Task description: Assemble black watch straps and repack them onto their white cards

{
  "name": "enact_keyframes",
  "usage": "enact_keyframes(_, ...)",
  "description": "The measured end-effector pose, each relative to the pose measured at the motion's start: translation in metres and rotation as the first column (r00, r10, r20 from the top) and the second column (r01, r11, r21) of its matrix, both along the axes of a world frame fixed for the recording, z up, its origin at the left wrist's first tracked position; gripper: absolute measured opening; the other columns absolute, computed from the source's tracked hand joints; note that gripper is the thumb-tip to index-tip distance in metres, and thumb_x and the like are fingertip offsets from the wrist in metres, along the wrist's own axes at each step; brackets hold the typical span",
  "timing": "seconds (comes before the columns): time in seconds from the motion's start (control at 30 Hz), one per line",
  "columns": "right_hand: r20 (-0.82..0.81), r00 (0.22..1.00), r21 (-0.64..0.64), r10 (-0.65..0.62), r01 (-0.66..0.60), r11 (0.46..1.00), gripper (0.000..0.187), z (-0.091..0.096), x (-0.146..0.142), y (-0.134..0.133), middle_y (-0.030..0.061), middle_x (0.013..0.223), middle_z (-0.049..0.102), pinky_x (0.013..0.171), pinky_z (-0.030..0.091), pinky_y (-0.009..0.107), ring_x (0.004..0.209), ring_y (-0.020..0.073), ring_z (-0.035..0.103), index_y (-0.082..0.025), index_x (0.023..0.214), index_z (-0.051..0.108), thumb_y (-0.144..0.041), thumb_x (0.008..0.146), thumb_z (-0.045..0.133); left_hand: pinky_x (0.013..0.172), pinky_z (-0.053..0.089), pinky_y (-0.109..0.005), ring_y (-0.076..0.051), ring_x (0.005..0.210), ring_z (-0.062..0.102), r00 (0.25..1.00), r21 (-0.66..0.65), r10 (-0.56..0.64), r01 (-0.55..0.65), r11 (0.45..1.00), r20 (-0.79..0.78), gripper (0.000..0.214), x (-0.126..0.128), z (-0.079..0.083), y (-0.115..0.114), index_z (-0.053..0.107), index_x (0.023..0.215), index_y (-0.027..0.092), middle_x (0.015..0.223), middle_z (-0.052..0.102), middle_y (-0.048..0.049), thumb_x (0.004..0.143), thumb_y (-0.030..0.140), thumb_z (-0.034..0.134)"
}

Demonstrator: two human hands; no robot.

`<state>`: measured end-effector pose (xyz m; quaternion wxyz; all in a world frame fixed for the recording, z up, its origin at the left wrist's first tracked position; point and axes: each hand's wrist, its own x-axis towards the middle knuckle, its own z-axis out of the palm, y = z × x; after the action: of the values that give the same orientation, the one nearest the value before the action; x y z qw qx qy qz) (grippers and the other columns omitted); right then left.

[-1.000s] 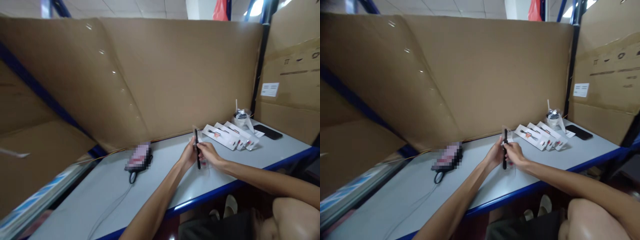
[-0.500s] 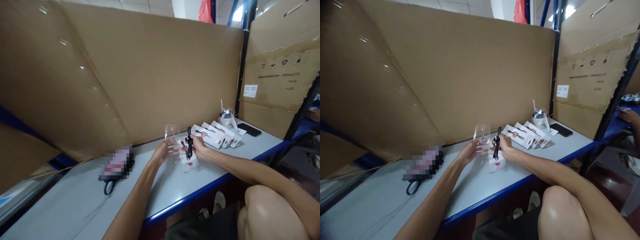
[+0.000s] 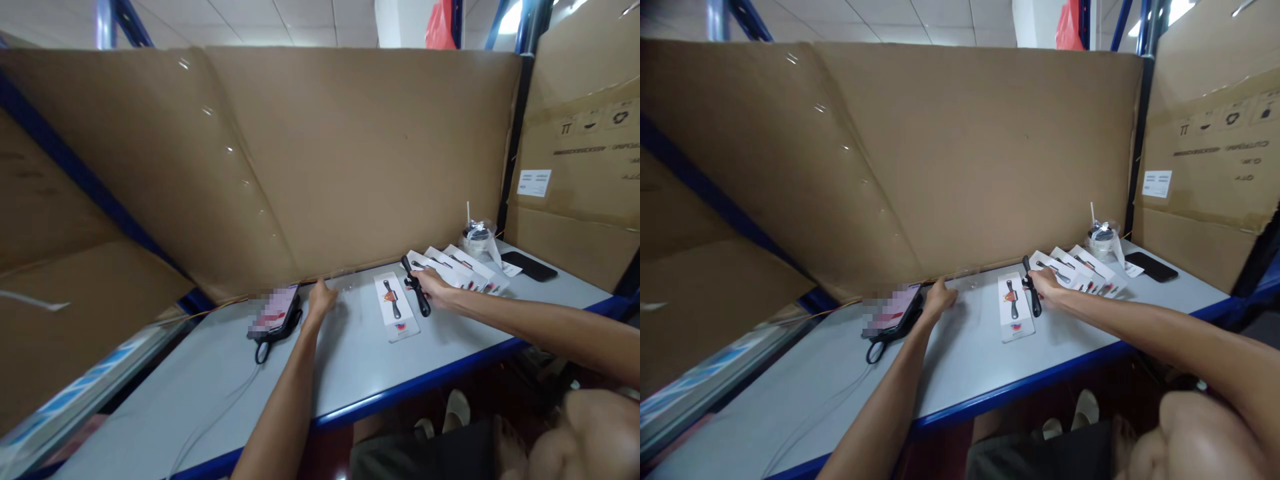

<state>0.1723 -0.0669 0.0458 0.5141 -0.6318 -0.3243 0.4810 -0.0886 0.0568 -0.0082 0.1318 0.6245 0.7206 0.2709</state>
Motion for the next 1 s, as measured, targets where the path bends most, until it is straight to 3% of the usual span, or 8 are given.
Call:
enact_keyframes(0.17, -0.068, 0.998, -0.044, 0.017, -0.020, 0.999, 0.030, -0.007, -0.005, -0.023, -0.0013, 0.056, 0.060, 0.042, 0.023, 0.021, 0.042, 0.0078, 0.042, -0.018, 0.072, 0.052, -0.018, 0.102, 0.052, 0.097, 0.051, -0.043, -0.037, 0.125, 0.064, 0.985, 0.110, 0.065, -0.048, 0.993, -0.162, 0.065, 0.010, 0.015, -0.018, 0.046, 0.152, 0.012, 0.136, 0.063, -0.0264, 0.091, 0.028, 0.061)
enact_keyframes(0.23, -0.090, 0.996, -0.042, 0.019, -0.023, 0.999, 0.030, -0.009, -0.006, -0.034, 0.0001, 0.057, 0.062, 0.043, 0.025, 0.021, 0.043, 0.0081, 0.043, -0.018, 0.072, 0.055, -0.019, 0.102, 0.052, 0.103, 0.048, -0.045, -0.038, 0.132, 0.059, 0.978, 0.206, 0.047, -0.004, 0.979, -0.203, 0.068, 0.019, 0.022, -0.028, 0.041, 0.157, 0.012, 0.142, 0.057, -0.0269, 0.094, 0.032, 0.058)
enact_keyframes(0.33, -0.105, 0.994, -0.003, 0.010, -0.010, 1.000, 0.034, -0.011, -0.007, -0.045, 0.0012, 0.058, 0.062, 0.043, 0.025, 0.022, 0.042, 0.0083, 0.041, -0.017, 0.069, 0.056, -0.020, 0.103, 0.050, 0.106, 0.046, -0.043, -0.034, 0.130, 0.058, 0.963, 0.276, -0.085, 0.157, 0.948, -0.256, 0.053, 0.039, 0.028, -0.044, 0.051, 0.148, 0.013, 0.137, 0.060, -0.0228, 0.098, 0.029, 0.051)
enact_keyframes(0.47, -0.127, 0.992, 0.000, -0.009, 0.009, 1.000, 0.036, -0.017, -0.006, -0.050, 0.0008, 0.056, 0.061, 0.043, 0.021, 0.024, 0.041, 0.0086, 0.038, -0.018, 0.067, 0.054, -0.026, 0.102, 0.052, 0.098, 0.048, -0.041, -0.033, 0.115, 0.065, 0.884, 0.132, -0.318, 0.381, 0.915, -0.343, 0.042, 0.074, 0.022, -0.072, 0.060, 0.138, 0.019, 0.124, 0.068, -0.0181, 0.103, 0.038, 0.046)
enact_keyframes(0.63, -0.131, 0.990, -0.005, -0.051, 0.050, 0.999, 0.035, -0.039, 0.000, -0.044, 0.0009, 0.059, 0.063, 0.044, 0.026, 0.024, 0.045, 0.0098, 0.043, -0.018, 0.068, 0.057, -0.034, 0.100, 0.056, 0.103, 0.042, -0.051, -0.042, 0.127, 0.056, 0.755, -0.062, -0.442, 0.475, 0.878, -0.484, 0.074, 0.110, 0.001, -0.099, 0.051, 0.151, 0.019, 0.132, 0.063, -0.0262, 0.094, 0.066, 0.054)
enact_keyframes(0.8, -0.131, 0.990, 0.045, -0.054, 0.060, 0.997, 0.031, -0.057, 0.010, -0.038, -0.0008, 0.062, 0.061, 0.052, 0.038, 0.024, 0.059, 0.0128, 0.058, -0.018, 0.071, 0.059, -0.033, 0.098, 0.058, 0.108, 0.038, -0.053, -0.041, 0.134, 0.050, 0.730, -0.079, -0.482, 0.512, 0.855, -0.485, 0.074, 0.114, -0.004, -0.100, 0.046, 0.158, 0.020, 0.144, 0.055, -0.0261, 0.095, 0.057, 0.059)
enact_keyframes(0.9, -0.080, 0.997, 0.065, -0.019, 0.024, 0.998, 0.030, -0.059, 0.012, -0.039, 0.0003, 0.065, 0.063, 0.055, 0.040, 0.025, 0.060, 0.0135, 0.059, -0.017, 0.072, 0.062, -0.033, 0.098, 0.059, 0.115, 0.034, -0.051, -0.036, 0.142, 0.044, 0.677, -0.031, -0.580, 0.638, 0.769, -0.454, 0.059, 0.112, -0.004, -0.097, 0.050, 0.157, 0.030, 0.156, 0.047, -0.0183, 0.100, 0.045, 0.055)
enact_keyframes(1.0, -0.051, 0.998, 0.076, 0.021, -0.017, 0.997, 0.031, -0.056, 0.012, -0.041, 0.0023, 0.068, 0.066, 0.055, 0.041, 0.025, 0.061, 0.0141, 0.060, -0.016, 0.074, 0.066, -0.033, 0.098, 0.058, 0.118, 0.031, -0.052, -0.036, 0.143, 0.043, 0.620, -0.052, -0.647, 0.703, 0.709, -0.443, 0.051, 0.112, -0.008, -0.095, 0.060, 0.149, 0.031, 0.153, 0.051, -0.0155, 0.101, 0.049, 0.052)
